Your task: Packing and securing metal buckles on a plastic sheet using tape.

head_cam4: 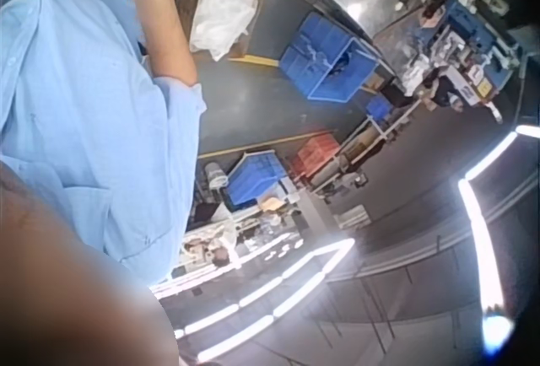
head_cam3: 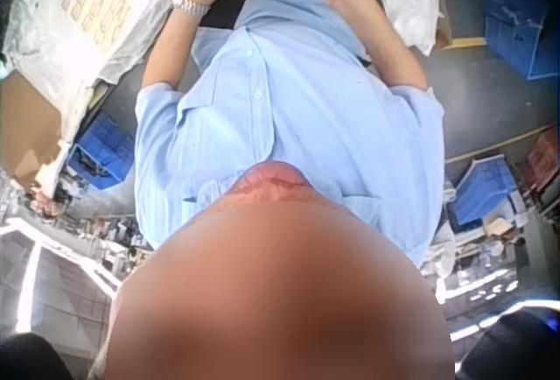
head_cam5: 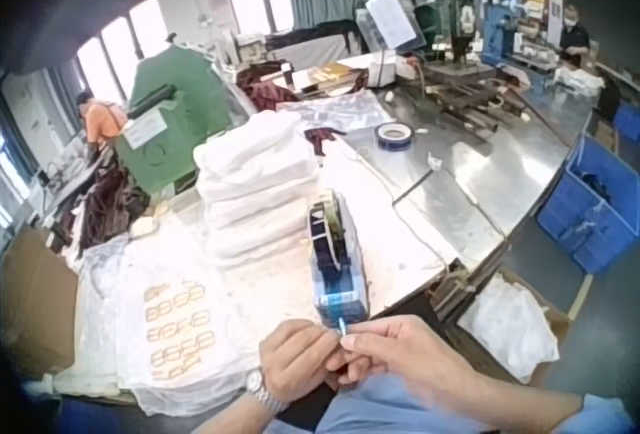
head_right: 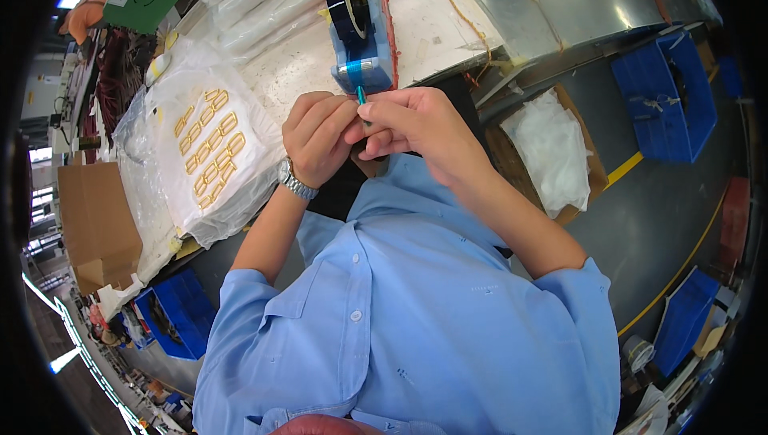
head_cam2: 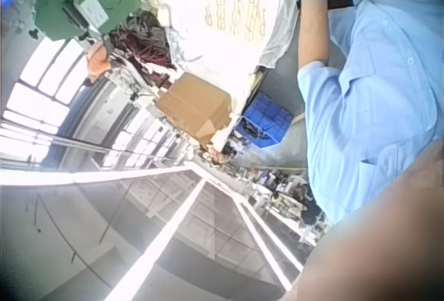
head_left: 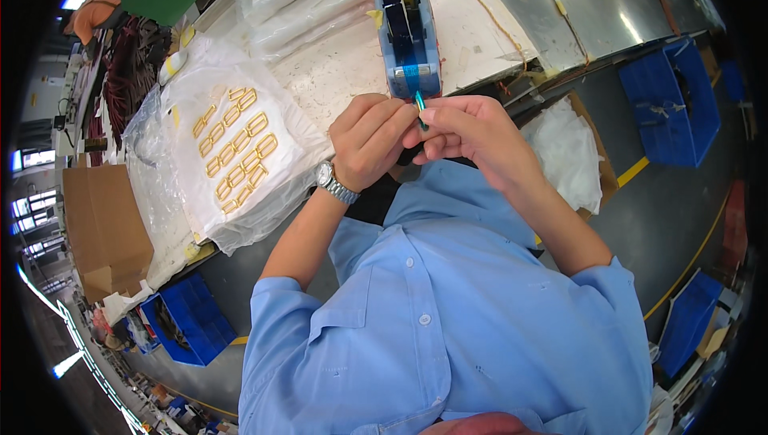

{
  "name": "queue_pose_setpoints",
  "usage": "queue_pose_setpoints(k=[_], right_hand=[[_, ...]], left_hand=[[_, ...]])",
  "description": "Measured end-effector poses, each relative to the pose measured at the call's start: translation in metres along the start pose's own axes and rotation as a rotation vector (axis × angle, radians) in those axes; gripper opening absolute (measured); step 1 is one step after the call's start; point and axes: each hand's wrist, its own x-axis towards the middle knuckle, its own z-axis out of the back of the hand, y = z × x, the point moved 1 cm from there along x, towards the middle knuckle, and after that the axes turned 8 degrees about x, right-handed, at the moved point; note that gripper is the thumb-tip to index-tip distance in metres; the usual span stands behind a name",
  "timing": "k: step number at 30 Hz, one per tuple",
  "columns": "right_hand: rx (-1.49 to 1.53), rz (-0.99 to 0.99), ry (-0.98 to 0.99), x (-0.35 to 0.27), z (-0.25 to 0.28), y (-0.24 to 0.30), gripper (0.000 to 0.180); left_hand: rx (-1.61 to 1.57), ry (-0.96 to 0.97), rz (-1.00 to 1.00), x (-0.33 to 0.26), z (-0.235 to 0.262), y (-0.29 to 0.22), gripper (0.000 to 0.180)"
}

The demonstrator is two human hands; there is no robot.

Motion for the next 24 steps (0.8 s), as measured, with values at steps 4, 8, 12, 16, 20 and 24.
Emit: queue_pose_setpoints(k=[4, 8, 12, 16, 20, 24], right_hand=[[0.027, -0.006, 0.001, 0.004, 0.003, 0.001, 0.030], [-0.010, -0.049, 0.030, 0.008, -0.002, 0.009, 0.033], [-0.155, -0.008, 0.050, 0.011, -0.003, 0.011, 0.042], [-0.613, 0.227, -0.119, 0.009, -0.005, 0.010, 0.044], [-0.455, 0.396, -0.136, 0.013, -0.003, 0.001, 0.036], [-0.181, 0.375, -0.119, 0.016, -0.010, -0.014, 0.031]], left_hand=[[-0.035, 0.022, 0.016, 0.004, -0.002, -0.001, 0.037], [-0.031, -0.004, 0.037, 0.004, -0.005, -0.002, 0.033], [-0.048, -0.041, 0.077, 0.005, -0.008, -0.004, 0.031], [-0.094, -0.031, 0.202, 0.005, -0.007, -0.007, 0.029], [-0.161, 0.007, 0.339, 0.011, -0.002, -0.015, 0.026], [-0.168, -0.002, 0.362, 0.015, 0.001, -0.017, 0.024]])
